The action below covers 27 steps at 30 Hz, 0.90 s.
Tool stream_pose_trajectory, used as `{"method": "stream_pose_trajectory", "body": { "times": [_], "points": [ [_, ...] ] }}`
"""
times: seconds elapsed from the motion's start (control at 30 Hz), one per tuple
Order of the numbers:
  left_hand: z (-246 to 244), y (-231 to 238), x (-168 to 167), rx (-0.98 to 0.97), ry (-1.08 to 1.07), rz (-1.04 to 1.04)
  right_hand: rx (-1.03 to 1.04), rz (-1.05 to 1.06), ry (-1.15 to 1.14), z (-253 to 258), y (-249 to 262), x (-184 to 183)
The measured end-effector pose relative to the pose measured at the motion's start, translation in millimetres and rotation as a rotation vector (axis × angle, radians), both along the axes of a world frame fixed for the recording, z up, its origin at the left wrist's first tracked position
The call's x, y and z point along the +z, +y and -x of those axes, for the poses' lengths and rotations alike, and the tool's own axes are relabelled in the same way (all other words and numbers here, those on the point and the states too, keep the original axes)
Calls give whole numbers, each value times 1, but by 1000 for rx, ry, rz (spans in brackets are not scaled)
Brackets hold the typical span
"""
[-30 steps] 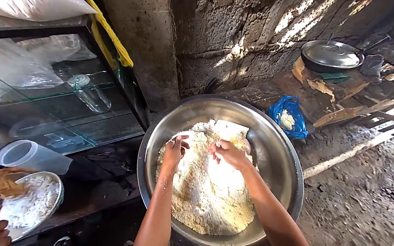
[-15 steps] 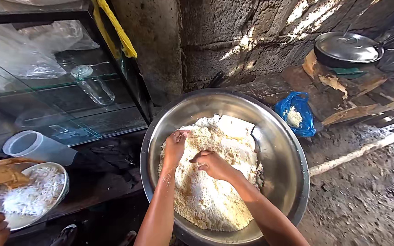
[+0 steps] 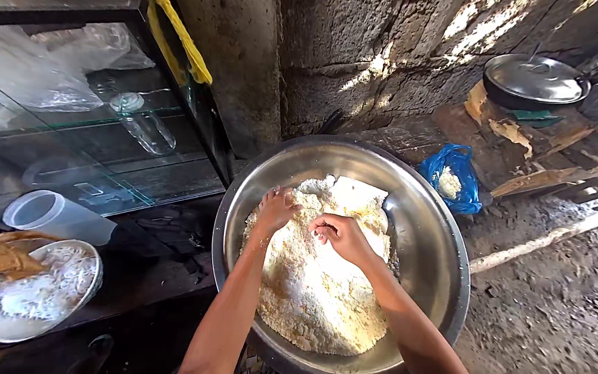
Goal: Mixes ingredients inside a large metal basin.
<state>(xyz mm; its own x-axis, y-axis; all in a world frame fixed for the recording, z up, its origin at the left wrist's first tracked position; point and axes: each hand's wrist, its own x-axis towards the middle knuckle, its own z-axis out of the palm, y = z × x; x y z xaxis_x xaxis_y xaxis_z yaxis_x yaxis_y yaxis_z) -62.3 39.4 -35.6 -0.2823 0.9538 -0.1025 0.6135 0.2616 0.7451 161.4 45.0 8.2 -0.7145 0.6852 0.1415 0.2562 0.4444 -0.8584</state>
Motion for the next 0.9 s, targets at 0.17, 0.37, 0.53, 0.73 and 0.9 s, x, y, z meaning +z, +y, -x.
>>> {"method": "stream_pose_trajectory", "body": {
  "times": [0.17, 0.37, 0.53, 0.73, 0.9],
  "points": [
    [2, 7, -16, 33, -2, 39, 63, -124, 4, -7, 8, 1],
    [14, 6, -38, 104, -91, 42, -141, 277, -141, -35, -9, 5],
    [7, 4, -31, 169, 34, 72, -240, 169, -473, -62, -29, -41],
    [-6, 1, -29, 228, 158, -3, -238, 42, -599, -52, -35, -48],
    [15, 4, -16, 194, 120, -137, -198, 33, -578, -54, -32, -49]
  ]
}}
